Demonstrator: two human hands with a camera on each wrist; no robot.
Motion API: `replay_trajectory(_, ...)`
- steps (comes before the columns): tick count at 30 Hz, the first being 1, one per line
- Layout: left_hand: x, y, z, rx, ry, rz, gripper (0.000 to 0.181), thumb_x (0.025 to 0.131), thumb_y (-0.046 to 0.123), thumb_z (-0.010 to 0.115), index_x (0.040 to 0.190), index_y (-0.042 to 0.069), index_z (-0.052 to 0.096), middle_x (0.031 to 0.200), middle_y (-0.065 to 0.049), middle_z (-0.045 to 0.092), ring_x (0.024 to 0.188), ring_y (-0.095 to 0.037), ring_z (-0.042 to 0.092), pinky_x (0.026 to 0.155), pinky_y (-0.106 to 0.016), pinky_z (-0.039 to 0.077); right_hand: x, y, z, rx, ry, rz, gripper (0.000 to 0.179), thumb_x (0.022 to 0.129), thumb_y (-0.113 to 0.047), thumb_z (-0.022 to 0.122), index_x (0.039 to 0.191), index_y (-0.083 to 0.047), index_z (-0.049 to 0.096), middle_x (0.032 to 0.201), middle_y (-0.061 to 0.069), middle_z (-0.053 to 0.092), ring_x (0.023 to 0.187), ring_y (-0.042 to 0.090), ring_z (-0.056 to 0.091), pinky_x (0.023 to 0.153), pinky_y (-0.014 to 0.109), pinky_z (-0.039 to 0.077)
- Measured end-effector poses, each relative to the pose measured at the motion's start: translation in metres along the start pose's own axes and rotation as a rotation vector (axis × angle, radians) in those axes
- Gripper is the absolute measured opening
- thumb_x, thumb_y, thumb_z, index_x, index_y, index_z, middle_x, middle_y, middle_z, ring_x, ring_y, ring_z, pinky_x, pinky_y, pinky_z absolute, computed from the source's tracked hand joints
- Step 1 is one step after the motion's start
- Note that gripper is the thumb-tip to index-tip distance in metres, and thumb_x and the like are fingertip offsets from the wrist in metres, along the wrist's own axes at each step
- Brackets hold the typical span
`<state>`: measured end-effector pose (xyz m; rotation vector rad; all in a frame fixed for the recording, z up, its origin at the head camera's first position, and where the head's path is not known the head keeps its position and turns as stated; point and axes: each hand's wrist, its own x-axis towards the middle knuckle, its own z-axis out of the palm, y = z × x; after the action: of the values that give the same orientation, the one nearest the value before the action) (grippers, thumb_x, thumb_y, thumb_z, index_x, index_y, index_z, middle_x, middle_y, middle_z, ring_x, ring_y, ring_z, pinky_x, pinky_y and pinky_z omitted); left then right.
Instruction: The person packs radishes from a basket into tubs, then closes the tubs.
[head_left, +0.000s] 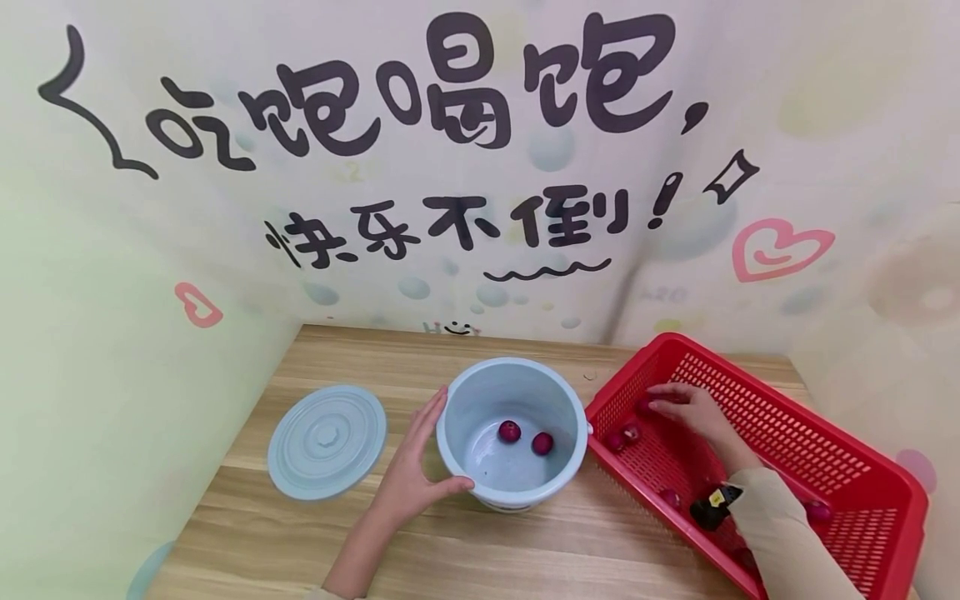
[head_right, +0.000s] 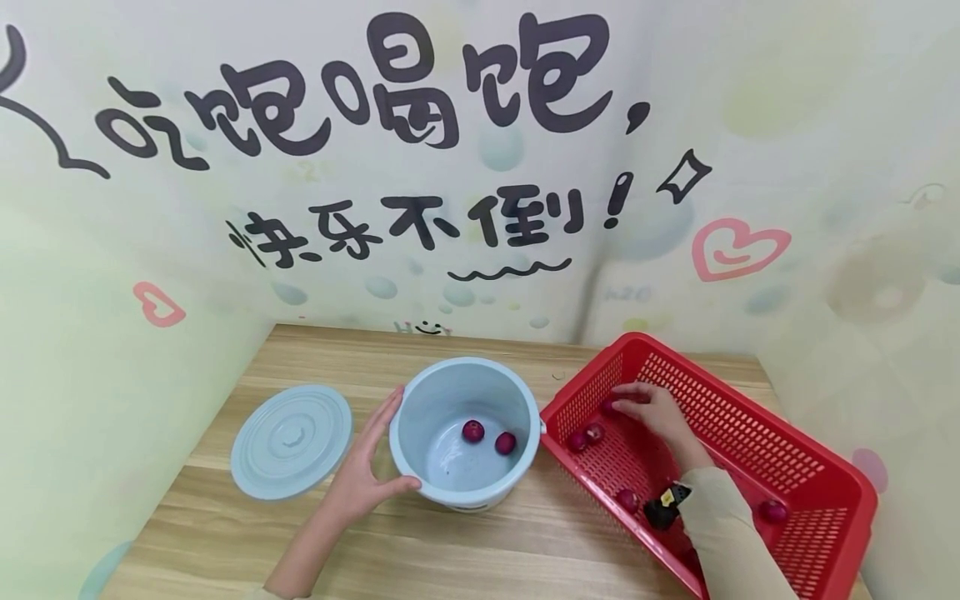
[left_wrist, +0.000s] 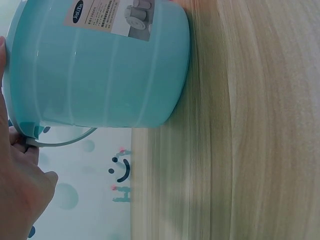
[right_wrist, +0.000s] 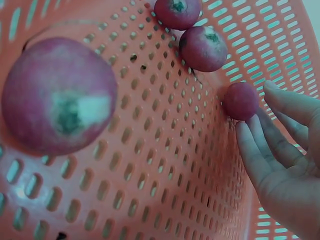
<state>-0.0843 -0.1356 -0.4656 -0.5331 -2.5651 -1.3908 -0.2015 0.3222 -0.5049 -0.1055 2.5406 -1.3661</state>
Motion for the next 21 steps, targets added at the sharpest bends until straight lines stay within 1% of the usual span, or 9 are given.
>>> replay_trajectory(2, -0.0003, 0.0001, -0.0002, 0.003, 0.0, -0.008, 0.115, 0.069, 0.071, 0.075, 0.16, 0.023, 0.023, 0.166, 0.004, 0.026, 0.153, -0.028, 0.026, 0.129, -0.048, 0.011, 0.0014, 0.0015, 0.0014, -0.045, -0.015, -0.002, 0.04, 0.097, -0.023, 0.065, 0.13, 0.001, 0.062, 0.127, 0.024, 0.065, 0.099, 0.011, 0.062, 0.081, 0.018, 0.054)
replay_trajectory(6, -0.0006, 0.0, -0.0006, -0.005, -0.005, -0.021, 0.115, 0.069, 0.068, 0.078, 0.16, 0.024, 0.023, 0.166, 0.005, 0.025, 0.153, -0.027, 0.026, 0.129, -0.047, 0.011, 0.0043, 0.0061, 0.0038, -0.063, -0.057, -0.005, 0.04, 0.097, -0.02, 0.065, 0.13, 0.002, 0.062, 0.125, 0.024, 0.067, 0.107, 0.021, 0.068, 0.089, 0.025, 0.057)
replay_trajectory(8, -0.0006, -0.0001, -0.0007, -0.002, -0.004, -0.017, 0.115, 0.069, 0.068, 0.078, 0.16, 0.024, 0.023, 0.166, 0.005, 0.025, 0.153, -0.027, 0.026, 0.128, -0.048, 0.011, 0.005, 0.0072, 0.0042, -0.05, -0.069, -0.004, 0.04, 0.096, -0.02, 0.066, 0.13, 0.002, 0.062, 0.124, 0.024, 0.068, 0.107, 0.023, 0.068, 0.09, 0.026, 0.058)
replay_trajectory(9, -0.0006, -0.0001, -0.0007, -0.003, -0.004, -0.016, 0.115, 0.069, 0.068, 0.078, 0.16, 0.023, 0.023, 0.166, 0.004, 0.026, 0.153, -0.027, 0.026, 0.128, -0.05, 0.012, 0.0054, 0.0076, 0.0043, -0.041, -0.071, -0.001, 0.04, 0.096, -0.019, 0.067, 0.129, 0.002, 0.063, 0.124, 0.024, 0.068, 0.107, 0.023, 0.068, 0.09, 0.025, 0.058)
replay_trajectory(12, -0.0003, -0.0005, -0.0008, 0.005, 0.0, -0.007, 0.115, 0.069, 0.068, 0.078, 0.16, 0.023, 0.023, 0.166, 0.003, 0.026, 0.153, -0.029, 0.027, 0.124, -0.06, 0.015, 0.0063, 0.0079, 0.0041, -0.04, -0.084, -0.009, 0.041, 0.095, -0.02, 0.067, 0.129, 0.002, 0.063, 0.124, 0.023, 0.068, 0.107, 0.021, 0.068, 0.087, 0.019, 0.055)
replay_trajectory(15, 0.0003, -0.0011, -0.0008, 0.004, -0.002, -0.006, 0.116, 0.068, 0.065, 0.081, 0.16, 0.023, 0.023, 0.166, 0.004, 0.026, 0.153, -0.029, 0.027, 0.123, -0.064, 0.015, 0.0069, 0.0082, 0.0037, -0.044, -0.088, -0.003, 0.041, 0.095, -0.021, 0.067, 0.129, 0.002, 0.063, 0.124, 0.023, 0.068, 0.105, 0.016, 0.068, 0.086, 0.016, 0.053)
replay_trajectory(17, 0.0002, -0.0015, -0.0008, 0.002, -0.004, -0.009, 0.116, 0.068, 0.062, 0.082, 0.16, 0.023, 0.023, 0.166, 0.004, 0.025, 0.153, -0.028, 0.026, 0.124, -0.062, 0.014, 0.0069, 0.008, 0.0034, -0.047, -0.089, 0.004, 0.04, 0.095, -0.021, 0.067, 0.129, 0.001, 0.064, 0.124, 0.022, 0.069, 0.104, 0.014, 0.067, 0.086, 0.017, 0.053)
replay_trajectory(19, 0.0, -0.0021, -0.0006, -0.003, -0.006, -0.013, 0.116, 0.068, 0.063, 0.082, 0.16, 0.024, 0.023, 0.166, 0.004, 0.025, 0.153, -0.027, 0.026, 0.128, -0.05, 0.01, 0.0068, 0.0079, 0.0029, -0.048, -0.091, 0.009, 0.04, 0.095, -0.021, 0.067, 0.129, 0.001, 0.064, 0.124, 0.022, 0.069, 0.104, 0.013, 0.067, 0.087, 0.018, 0.053)
replay_trajectory(21, -0.0005, -0.0024, -0.0005, -0.006, -0.005, -0.014, 0.116, 0.068, 0.066, 0.08, 0.16, 0.024, 0.023, 0.166, 0.004, 0.025, 0.153, -0.026, 0.026, 0.13, -0.035, 0.006, 0.0065, 0.0077, 0.0026, -0.044, -0.097, 0.012, 0.04, 0.095, -0.022, 0.067, 0.129, 0.0, 0.064, 0.124, 0.022, 0.068, 0.105, 0.016, 0.067, 0.088, 0.021, 0.054)
